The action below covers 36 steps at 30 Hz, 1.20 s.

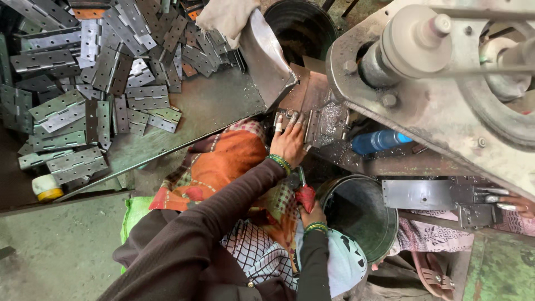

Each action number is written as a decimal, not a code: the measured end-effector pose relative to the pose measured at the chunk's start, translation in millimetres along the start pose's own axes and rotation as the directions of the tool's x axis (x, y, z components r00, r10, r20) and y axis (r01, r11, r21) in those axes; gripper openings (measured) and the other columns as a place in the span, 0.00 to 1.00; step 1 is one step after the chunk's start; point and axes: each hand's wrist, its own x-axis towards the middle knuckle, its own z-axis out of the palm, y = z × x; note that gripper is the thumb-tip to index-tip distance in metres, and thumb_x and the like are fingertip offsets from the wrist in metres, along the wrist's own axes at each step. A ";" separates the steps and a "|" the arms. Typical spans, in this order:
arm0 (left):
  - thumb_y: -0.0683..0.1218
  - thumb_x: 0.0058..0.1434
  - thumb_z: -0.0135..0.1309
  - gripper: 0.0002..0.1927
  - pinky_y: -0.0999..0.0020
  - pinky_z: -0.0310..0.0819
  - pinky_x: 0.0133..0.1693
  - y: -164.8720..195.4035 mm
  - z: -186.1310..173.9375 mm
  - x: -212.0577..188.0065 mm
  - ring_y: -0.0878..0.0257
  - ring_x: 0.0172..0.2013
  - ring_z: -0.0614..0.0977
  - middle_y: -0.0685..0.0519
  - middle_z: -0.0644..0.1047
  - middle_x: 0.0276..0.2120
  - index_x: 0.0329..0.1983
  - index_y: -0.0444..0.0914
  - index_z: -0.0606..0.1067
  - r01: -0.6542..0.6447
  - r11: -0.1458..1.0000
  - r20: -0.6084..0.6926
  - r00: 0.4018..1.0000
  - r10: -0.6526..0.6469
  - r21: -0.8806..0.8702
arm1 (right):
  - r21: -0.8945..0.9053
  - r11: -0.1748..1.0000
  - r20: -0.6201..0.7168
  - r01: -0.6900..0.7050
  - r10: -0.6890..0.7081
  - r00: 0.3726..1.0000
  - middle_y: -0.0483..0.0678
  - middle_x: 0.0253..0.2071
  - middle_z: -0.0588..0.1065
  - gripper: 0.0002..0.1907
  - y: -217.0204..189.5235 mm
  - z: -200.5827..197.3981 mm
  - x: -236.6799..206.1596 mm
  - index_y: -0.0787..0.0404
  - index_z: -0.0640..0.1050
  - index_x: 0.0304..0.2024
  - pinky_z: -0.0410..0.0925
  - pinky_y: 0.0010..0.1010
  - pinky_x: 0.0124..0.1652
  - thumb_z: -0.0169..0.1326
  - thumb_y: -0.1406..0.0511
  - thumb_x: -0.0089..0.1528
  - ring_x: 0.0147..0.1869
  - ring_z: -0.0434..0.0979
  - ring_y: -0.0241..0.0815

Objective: The person repeatedly places metal hinge pieces into a press machine, activates the press with a foot pedal, and removes the processed pieces. The person handles each piece individually and stacks the finished items on the table.

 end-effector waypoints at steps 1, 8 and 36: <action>0.52 0.50 0.60 0.37 0.39 0.44 0.69 2.4 -1.2 3.6 0.50 0.67 0.66 0.43 0.67 0.65 0.61 0.32 0.69 0.000 1.000 -0.015 1.000 0.000 -0.002 | 0.036 0.998 0.052 0.048 -0.049 0.997 0.61 0.50 0.78 0.34 -0.9 -8.6 1.0 0.52 0.73 0.57 0.70 0.52 0.54 0.61 0.45 0.54 0.56 0.78 0.66; 0.47 0.54 0.57 0.29 0.38 0.43 0.71 9.6 2.2 4.0 0.50 0.64 0.69 0.44 0.70 0.62 0.60 0.34 0.71 0.037 0.999 0.045 0.998 -0.037 -0.002 | -0.156 0.987 0.029 0.041 -0.037 0.999 0.62 0.49 0.79 0.35 -20.0 -72.0 -23.8 0.55 0.72 0.58 0.70 0.53 0.54 0.57 0.42 0.58 0.56 0.78 0.66; 0.44 0.61 0.47 0.27 0.38 0.40 0.70 2.9 -6.1 27.7 0.50 0.66 0.68 0.45 0.70 0.63 0.65 0.34 0.70 -0.001 0.995 -0.055 0.998 0.006 0.099 | -0.106 0.992 -0.042 0.070 -0.075 0.996 0.67 0.49 0.78 0.38 -0.3 13.7 0.2 0.60 0.65 0.63 0.70 0.55 0.51 0.57 0.44 0.60 0.53 0.78 0.69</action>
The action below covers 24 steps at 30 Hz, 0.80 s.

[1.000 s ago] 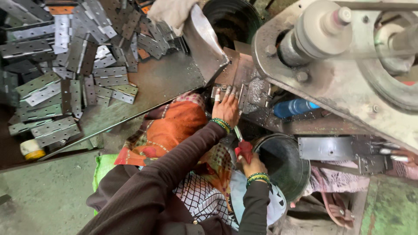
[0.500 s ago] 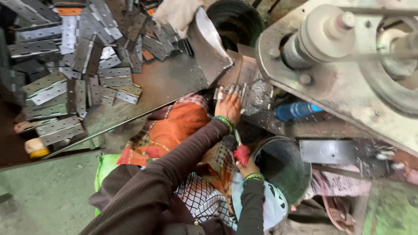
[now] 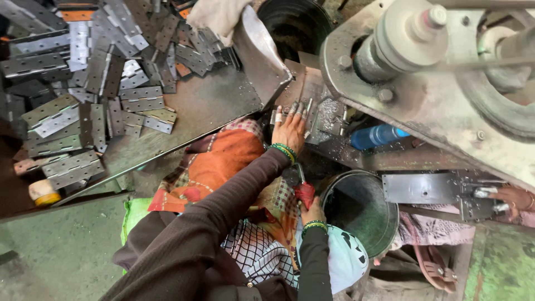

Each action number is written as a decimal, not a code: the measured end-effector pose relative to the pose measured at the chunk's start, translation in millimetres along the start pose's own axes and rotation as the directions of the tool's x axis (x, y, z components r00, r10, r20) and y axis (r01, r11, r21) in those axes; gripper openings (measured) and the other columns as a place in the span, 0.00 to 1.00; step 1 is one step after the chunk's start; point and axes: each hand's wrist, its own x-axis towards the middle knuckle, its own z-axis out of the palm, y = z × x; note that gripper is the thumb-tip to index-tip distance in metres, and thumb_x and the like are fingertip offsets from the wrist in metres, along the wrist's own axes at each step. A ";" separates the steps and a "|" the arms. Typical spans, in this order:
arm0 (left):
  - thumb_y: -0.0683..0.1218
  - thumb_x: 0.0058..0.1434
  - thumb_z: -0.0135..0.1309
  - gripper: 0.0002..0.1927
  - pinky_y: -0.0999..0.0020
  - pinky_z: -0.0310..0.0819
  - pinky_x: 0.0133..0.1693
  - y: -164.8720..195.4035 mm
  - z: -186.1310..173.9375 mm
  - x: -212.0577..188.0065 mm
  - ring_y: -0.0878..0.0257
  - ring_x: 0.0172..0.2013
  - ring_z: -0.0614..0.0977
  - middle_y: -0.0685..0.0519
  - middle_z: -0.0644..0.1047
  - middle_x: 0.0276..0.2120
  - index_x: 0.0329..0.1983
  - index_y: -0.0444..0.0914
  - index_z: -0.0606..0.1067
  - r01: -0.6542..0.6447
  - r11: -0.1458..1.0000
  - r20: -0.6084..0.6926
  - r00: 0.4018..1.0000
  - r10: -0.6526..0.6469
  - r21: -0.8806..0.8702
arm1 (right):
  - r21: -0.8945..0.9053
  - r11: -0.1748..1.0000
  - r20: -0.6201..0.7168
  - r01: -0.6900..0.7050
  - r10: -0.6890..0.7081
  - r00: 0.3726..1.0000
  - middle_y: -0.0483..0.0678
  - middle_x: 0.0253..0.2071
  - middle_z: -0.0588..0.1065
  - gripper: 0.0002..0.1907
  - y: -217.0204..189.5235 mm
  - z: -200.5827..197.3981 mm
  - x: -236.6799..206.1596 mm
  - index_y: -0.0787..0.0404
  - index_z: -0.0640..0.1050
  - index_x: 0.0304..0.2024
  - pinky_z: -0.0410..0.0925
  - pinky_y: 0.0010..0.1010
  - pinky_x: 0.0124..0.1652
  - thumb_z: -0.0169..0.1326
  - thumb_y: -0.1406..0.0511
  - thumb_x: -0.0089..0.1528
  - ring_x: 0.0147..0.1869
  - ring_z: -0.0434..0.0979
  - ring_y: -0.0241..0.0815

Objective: The person repeatedly places metal hinge pieces into a press machine, activates the press with a foot pedal, and removes the processed pieces. The person handles each piece individually and stacks the finished items on the table.

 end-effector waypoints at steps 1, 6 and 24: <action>0.44 0.60 0.46 0.28 0.37 0.39 0.70 -0.7 -0.4 -0.5 0.50 0.65 0.68 0.45 0.70 0.63 0.65 0.34 0.70 -0.020 1.000 0.010 1.000 0.020 0.021 | 0.004 1.000 0.067 -0.006 0.006 0.998 0.67 0.49 0.77 0.38 2.1 -2.5 3.1 0.59 0.65 0.63 0.70 0.55 0.51 0.57 0.45 0.60 0.53 0.78 0.70; 0.45 0.63 0.46 0.24 0.36 0.39 0.71 -2.0 1.6 -3.6 0.50 0.66 0.70 0.45 0.72 0.61 0.63 0.36 0.70 0.006 1.000 0.011 1.000 -0.006 -0.003 | -0.045 0.999 0.235 0.003 0.008 0.972 0.64 0.49 0.78 0.36 7.9 -53.4 5.1 0.55 0.68 0.60 0.71 0.53 0.53 0.57 0.42 0.58 0.54 0.79 0.67; 0.45 0.64 0.46 0.24 0.37 0.42 0.71 0.1 1.0 -3.0 0.50 0.60 0.73 0.45 0.74 0.56 0.63 0.35 0.71 -0.044 0.999 -0.024 0.999 0.044 0.007 | -0.107 0.994 0.200 -0.025 0.046 0.979 0.67 0.49 0.77 0.39 -18.7 -82.2 -2.8 0.54 0.64 0.63 0.69 0.55 0.54 0.59 0.44 0.57 0.54 0.77 0.70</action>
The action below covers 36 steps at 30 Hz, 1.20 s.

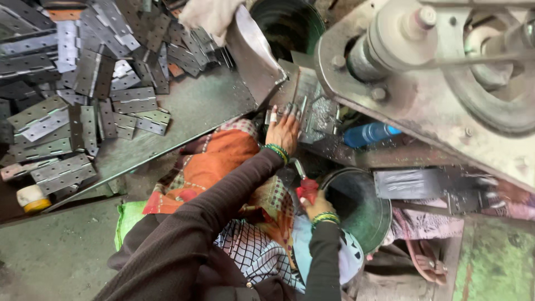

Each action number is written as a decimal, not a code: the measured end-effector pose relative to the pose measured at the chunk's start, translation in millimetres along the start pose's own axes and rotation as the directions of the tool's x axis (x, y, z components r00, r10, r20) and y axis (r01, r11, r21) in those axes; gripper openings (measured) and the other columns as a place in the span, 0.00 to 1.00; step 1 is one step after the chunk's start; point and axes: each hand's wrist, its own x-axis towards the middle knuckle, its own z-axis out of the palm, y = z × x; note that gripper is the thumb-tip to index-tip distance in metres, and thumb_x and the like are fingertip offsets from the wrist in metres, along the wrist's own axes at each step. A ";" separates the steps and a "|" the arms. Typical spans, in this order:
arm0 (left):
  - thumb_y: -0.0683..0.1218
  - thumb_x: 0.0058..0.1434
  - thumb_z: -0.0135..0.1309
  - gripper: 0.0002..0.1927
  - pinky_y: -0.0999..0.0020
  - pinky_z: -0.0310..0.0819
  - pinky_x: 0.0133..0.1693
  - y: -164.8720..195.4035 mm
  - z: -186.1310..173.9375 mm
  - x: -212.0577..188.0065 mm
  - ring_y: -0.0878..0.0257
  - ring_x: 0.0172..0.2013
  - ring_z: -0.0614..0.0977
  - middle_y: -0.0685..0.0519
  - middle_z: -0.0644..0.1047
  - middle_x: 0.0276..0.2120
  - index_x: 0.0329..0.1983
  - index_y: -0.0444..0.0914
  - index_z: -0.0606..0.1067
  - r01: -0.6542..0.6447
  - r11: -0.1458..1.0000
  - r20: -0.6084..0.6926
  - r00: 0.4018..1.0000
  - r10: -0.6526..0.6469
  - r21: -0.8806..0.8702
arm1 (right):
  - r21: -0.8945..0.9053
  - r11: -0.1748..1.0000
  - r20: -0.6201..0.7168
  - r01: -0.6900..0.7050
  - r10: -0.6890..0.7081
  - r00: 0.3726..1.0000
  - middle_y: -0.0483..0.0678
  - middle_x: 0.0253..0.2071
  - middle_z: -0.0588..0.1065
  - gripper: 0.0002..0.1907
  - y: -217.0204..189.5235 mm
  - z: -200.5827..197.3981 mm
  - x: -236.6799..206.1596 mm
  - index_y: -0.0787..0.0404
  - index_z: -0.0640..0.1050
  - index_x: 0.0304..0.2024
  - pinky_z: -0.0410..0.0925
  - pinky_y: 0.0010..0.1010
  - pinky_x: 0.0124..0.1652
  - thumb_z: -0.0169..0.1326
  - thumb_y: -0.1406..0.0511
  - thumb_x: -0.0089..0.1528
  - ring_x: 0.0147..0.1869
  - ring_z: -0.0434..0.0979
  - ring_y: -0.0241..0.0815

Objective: The person repeatedly places metal hinge pieces into a press machine, activates the press with a foot pedal, and removes the processed pieces. The person handles each piece individually and stacks the finished items on the table.

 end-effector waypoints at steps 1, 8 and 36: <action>0.44 0.65 0.45 0.25 0.37 0.42 0.71 -0.4 -0.2 -0.9 0.51 0.59 0.74 0.46 0.74 0.54 0.65 0.34 0.71 -0.001 1.000 0.009 1.000 0.001 -0.002 | -0.020 0.999 -0.040 0.035 -0.036 0.999 0.66 0.49 0.78 0.38 -6.3 -12.3 -3.7 0.55 0.65 0.62 0.69 0.54 0.54 0.58 0.44 0.58 0.54 0.78 0.69; 0.45 0.63 0.45 0.20 0.39 0.42 0.71 3.0 1.6 -5.7 0.51 0.61 0.73 0.44 0.74 0.57 0.58 0.36 0.73 -0.005 1.000 -0.021 1.000 0.005 0.021 | -0.006 1.000 -0.101 -0.007 0.006 0.995 0.62 0.52 0.78 0.35 -6.7 -8.3 -13.5 0.56 0.65 0.62 0.70 0.54 0.53 0.56 0.45 0.61 0.55 0.79 0.67; 0.42 0.60 0.45 0.18 0.39 0.44 0.68 4.9 -18.5 37.8 0.54 0.52 0.76 0.50 0.75 0.49 0.52 0.39 0.76 0.058 0.997 0.010 0.998 -0.059 0.059 | 0.031 0.997 -0.095 0.065 -0.062 0.994 0.66 0.48 0.77 0.34 10.8 37.5 30.2 0.59 0.65 0.57 0.69 0.56 0.52 0.59 0.46 0.60 0.53 0.77 0.69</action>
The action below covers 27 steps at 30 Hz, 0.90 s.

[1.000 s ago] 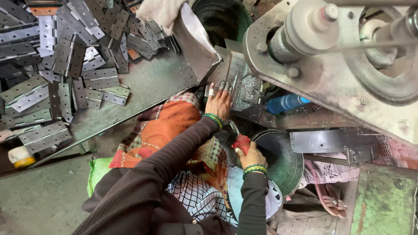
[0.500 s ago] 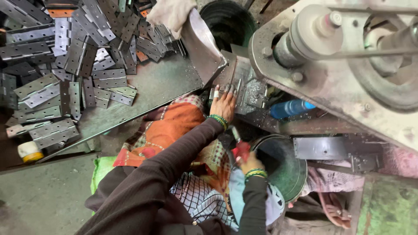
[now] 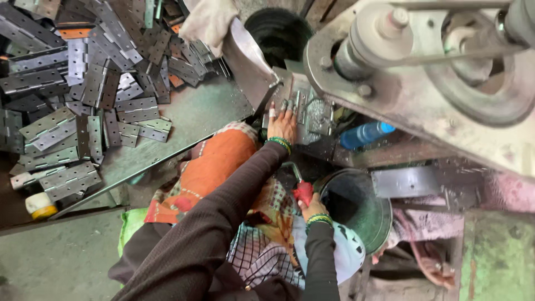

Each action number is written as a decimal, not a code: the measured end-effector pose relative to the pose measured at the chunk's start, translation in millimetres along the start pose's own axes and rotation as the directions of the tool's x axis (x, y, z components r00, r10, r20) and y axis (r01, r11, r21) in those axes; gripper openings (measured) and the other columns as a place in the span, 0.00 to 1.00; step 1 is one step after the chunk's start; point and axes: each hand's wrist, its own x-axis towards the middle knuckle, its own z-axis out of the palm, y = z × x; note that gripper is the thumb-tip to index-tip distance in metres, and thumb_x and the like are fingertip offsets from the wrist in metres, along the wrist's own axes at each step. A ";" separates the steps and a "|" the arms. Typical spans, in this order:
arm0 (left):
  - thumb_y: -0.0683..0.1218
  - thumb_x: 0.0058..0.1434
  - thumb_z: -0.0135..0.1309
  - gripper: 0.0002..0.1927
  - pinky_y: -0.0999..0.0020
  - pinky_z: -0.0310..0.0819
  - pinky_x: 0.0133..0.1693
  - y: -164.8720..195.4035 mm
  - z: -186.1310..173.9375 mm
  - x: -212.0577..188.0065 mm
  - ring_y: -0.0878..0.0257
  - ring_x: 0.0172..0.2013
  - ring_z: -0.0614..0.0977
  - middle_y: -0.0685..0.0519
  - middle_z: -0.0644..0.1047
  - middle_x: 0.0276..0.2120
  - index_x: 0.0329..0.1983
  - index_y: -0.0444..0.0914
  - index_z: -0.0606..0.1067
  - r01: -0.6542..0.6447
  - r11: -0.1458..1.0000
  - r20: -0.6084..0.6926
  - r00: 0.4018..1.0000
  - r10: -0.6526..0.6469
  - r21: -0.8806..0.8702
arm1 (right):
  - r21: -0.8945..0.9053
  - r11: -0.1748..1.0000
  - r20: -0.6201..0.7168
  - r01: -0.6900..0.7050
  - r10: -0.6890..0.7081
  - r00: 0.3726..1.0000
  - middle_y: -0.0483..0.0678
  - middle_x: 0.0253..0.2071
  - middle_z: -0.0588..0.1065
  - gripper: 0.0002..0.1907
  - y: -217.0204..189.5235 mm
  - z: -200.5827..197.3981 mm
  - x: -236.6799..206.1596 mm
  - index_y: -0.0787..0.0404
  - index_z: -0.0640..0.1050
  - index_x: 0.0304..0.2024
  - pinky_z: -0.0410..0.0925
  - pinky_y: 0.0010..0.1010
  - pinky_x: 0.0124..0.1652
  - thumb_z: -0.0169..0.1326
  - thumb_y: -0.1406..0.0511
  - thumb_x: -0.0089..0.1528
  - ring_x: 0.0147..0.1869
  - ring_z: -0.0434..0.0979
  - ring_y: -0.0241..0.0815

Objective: The person repeatedly places metal hinge pieces into a press machine, activates the press with a foot pedal, and removes the processed pieces. The person handles each piece individually and stacks the finished items on the table.

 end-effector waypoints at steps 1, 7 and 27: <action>0.42 0.59 0.45 0.18 0.39 0.44 0.67 -0.9 -0.1 0.4 0.54 0.52 0.76 0.50 0.75 0.48 0.51 0.39 0.77 0.007 1.000 -0.022 1.000 -0.006 0.017 | -0.040 0.999 0.012 -0.004 0.004 1.000 0.66 0.48 0.77 0.33 -2.2 -12.4 0.5 0.58 0.66 0.57 0.69 0.56 0.52 0.58 0.46 0.60 0.53 0.77 0.69; 0.42 0.59 0.46 0.22 0.39 0.44 0.67 1.5 0.9 -10.8 0.54 0.49 0.76 0.50 0.75 0.44 0.57 0.38 0.76 -0.017 1.000 -0.068 0.998 0.016 -0.010 | -0.115 0.993 -0.047 -0.015 0.010 0.999 0.62 0.48 0.79 0.29 -14.0 -57.4 -17.7 0.57 0.69 0.55 0.71 0.55 0.52 0.57 0.48 0.60 0.53 0.79 0.67; 0.43 0.62 0.45 0.19 0.37 0.39 0.71 7.5 4.8 -18.4 0.52 0.57 0.75 0.49 0.76 0.50 0.55 0.36 0.75 -0.028 0.998 0.007 1.000 0.028 -0.051 | -0.092 0.995 -0.128 -0.043 0.031 0.991 0.63 0.47 0.77 0.31 -17.9 -56.1 -23.8 0.52 0.67 0.58 0.70 0.58 0.48 0.57 0.47 0.59 0.50 0.78 0.69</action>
